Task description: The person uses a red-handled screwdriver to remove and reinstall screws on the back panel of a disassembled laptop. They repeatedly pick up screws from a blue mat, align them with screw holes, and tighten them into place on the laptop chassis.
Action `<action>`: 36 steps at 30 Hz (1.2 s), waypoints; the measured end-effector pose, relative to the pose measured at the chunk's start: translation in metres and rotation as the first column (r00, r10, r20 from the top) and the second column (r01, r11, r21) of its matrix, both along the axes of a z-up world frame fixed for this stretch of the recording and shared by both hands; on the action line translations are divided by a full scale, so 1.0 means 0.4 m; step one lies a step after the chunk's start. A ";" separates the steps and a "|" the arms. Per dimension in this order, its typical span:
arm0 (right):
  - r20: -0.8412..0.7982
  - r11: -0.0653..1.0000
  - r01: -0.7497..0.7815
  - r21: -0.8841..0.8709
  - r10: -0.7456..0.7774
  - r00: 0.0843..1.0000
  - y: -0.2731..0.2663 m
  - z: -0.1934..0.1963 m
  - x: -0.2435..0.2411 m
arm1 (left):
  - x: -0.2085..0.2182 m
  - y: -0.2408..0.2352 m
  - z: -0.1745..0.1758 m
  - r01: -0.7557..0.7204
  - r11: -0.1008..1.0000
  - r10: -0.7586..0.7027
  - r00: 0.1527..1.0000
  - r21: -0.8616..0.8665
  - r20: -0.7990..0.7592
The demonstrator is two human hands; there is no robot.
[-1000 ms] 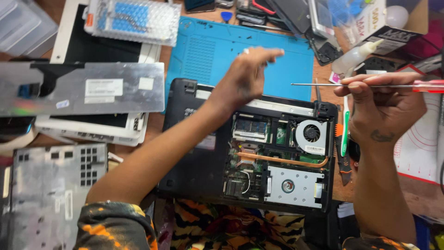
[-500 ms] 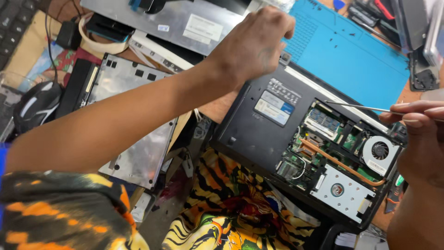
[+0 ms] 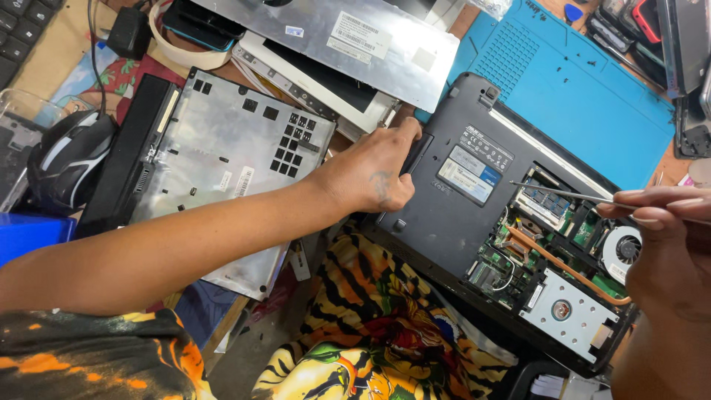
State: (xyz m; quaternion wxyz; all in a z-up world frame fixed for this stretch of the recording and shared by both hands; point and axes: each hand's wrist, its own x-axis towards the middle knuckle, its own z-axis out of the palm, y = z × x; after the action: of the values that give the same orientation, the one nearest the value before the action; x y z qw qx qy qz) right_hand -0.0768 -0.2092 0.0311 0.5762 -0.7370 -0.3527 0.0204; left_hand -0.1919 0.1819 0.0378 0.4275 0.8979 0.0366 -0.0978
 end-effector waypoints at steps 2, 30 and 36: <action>0.030 1.000 0.007 -0.012 -0.006 1.000 0.015 0.012 -0.013 | 0.004 0.001 -0.009 -0.011 0.999 0.011 1.000 -0.032 -0.012; 0.017 0.994 0.089 0.056 -0.090 0.996 0.004 0.027 -0.003 | 0.013 -0.009 0.013 -0.108 0.994 0.108 0.985 -0.004 0.132; 0.053 0.967 0.219 0.129 -0.227 0.972 0.026 0.058 0.091 | 0.126 -0.095 0.023 0.176 0.983 -0.109 0.805 -0.060 0.583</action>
State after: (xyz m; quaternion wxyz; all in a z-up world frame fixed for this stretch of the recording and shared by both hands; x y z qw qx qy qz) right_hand -0.0402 -0.1988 0.0545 0.6069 -0.7355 -0.2873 -0.0910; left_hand -0.1414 0.1440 0.0470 0.4589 0.8603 -0.1677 0.1454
